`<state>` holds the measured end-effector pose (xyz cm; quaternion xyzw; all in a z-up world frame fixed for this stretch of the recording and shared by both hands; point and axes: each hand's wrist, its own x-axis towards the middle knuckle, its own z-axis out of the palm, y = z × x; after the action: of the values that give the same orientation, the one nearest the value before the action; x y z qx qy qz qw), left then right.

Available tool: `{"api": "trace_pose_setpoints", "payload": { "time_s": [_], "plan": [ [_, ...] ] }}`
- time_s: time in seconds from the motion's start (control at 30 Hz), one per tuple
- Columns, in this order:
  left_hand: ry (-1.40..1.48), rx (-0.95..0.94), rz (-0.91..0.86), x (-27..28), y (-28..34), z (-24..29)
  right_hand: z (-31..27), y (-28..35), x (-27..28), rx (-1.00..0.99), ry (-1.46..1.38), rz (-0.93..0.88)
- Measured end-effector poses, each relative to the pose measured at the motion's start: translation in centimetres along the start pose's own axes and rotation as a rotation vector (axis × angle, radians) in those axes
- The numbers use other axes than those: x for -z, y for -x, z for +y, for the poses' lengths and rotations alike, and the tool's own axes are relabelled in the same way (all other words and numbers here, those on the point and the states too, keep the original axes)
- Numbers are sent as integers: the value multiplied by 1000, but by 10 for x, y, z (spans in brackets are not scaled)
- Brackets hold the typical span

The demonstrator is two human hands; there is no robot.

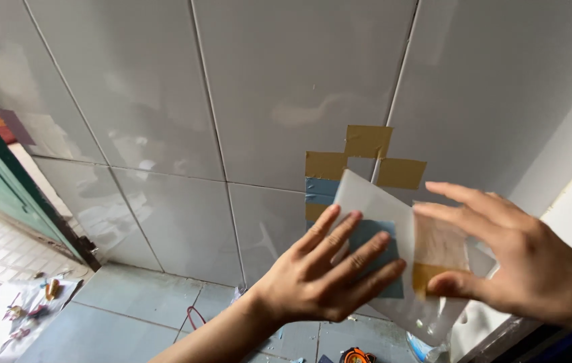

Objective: Applying decorative square stickers to a tiled wall to create a pattern using a squeegee

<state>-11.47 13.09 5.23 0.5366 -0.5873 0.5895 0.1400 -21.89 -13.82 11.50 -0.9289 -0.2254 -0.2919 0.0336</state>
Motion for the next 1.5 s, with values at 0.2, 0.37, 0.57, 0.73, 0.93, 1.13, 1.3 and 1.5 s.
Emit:
{"api": "trace_pose_setpoints", "payload": {
  "time_s": [0.2,0.37,0.57,0.73,0.93,1.13,1.3,1.5],
  "plan": [
    [65,-44,19,9,-6,10,5,-24,8,-684,-488,-340],
    [54,-68,83,10,-12,9,28,-18,-1,-814,-815,-275],
    [25,-69,46,10,-4,11,23,-20,3,-806,-791,-129],
    [-14,-39,-58,13,2,11,15,-14,6,-726,-688,15],
    [47,23,-89,30,-8,14,17,-4,1,-538,-765,103],
    [153,160,-328,47,44,10,30,0,2,-420,-792,379],
    [63,90,-387,45,65,4,59,-7,-24,-581,-895,438],
    [17,116,-277,13,44,-4,66,-8,-21,-649,-900,409]
  ]
}}
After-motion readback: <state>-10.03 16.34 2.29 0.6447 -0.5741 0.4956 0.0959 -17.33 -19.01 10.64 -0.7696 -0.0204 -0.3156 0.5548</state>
